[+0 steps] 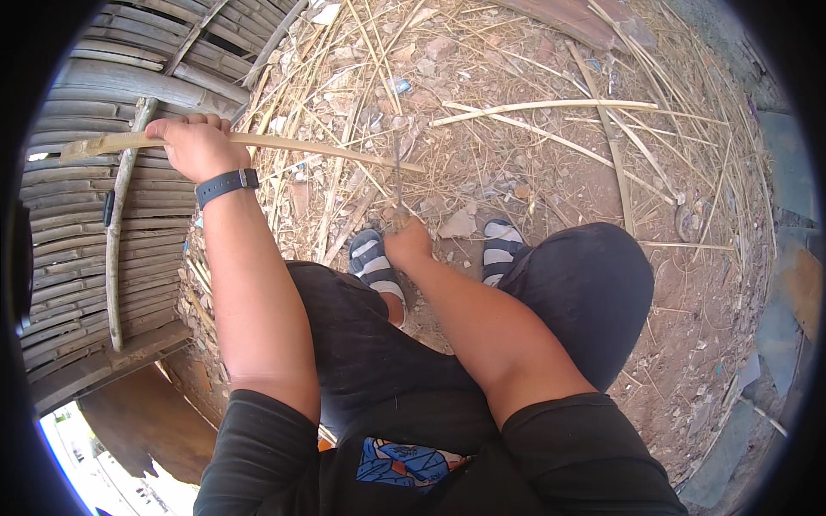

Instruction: The person splits a long bamboo stick into thin strips using a large knife. They hold the bamboo with one hand and repeatedly strike it with the knife to separate the material into smaller pieces.

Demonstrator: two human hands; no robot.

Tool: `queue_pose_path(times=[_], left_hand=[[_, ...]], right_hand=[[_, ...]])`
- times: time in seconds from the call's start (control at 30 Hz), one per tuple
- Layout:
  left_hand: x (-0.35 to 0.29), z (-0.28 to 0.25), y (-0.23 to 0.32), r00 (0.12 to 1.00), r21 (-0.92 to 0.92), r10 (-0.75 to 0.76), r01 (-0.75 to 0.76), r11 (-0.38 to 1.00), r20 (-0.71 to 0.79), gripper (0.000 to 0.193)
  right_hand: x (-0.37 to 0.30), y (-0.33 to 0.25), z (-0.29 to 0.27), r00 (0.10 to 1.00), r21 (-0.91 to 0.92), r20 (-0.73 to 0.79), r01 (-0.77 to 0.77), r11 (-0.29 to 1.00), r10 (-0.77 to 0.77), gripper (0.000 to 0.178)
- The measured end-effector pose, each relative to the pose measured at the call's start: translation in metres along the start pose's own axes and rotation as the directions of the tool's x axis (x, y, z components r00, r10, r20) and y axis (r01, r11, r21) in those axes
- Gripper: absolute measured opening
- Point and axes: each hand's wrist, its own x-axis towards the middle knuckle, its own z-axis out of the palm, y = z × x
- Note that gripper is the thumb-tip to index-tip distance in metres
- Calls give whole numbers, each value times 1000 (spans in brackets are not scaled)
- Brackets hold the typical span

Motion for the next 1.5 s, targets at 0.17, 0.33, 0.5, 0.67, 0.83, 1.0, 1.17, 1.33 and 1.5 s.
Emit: queue_pose_path(times=[0.17, 0.33, 0.5, 0.67, 0.83, 1.0, 1.17, 1.33, 1.5], left_hand=[[3, -5, -1, 999, 2, -15, 15, 1000, -34, 58], [8, -9, 1, 997, -5, -71, 71, 997, 41, 60], [13, -13, 5, 973, -88, -123, 142, 986, 196, 76], [3, -6, 7, 935, -140, -141, 195, 971, 325, 89], [12, -14, 4, 947, -148, -165, 211, 966, 274, 89], [17, -13, 4, 949, -144, -165, 209, 967, 269, 89], [9, -11, 7, 933, -130, -175, 225, 966, 313, 89], [9, -15, 4, 947, -123, -157, 198, 973, 281, 89], [14, -12, 4, 950, -147, -155, 200, 969, 271, 89]], right_hand=[[-33, -52, -12, 962, 53, 66, 260, 964, -264, 41], [-13, -12, -16, 990, -79, 43, 136, 988, -133, 41], [-26, -42, -14, 985, 58, 29, 168, 984, -170, 42], [-38, -43, -12, 918, 157, 27, 387, 909, -396, 40], [-1, -9, -15, 992, -28, -14, 125, 992, -126, 41], [-19, -39, -13, 987, 62, 6, 159, 985, -160, 40], [-37, -63, -21, 925, 76, 53, 372, 925, -377, 43], [-1, -4, -24, 986, -84, 70, 158, 984, -152, 46], [-10, -27, -14, 994, 39, 14, 112, 993, -113, 44]])
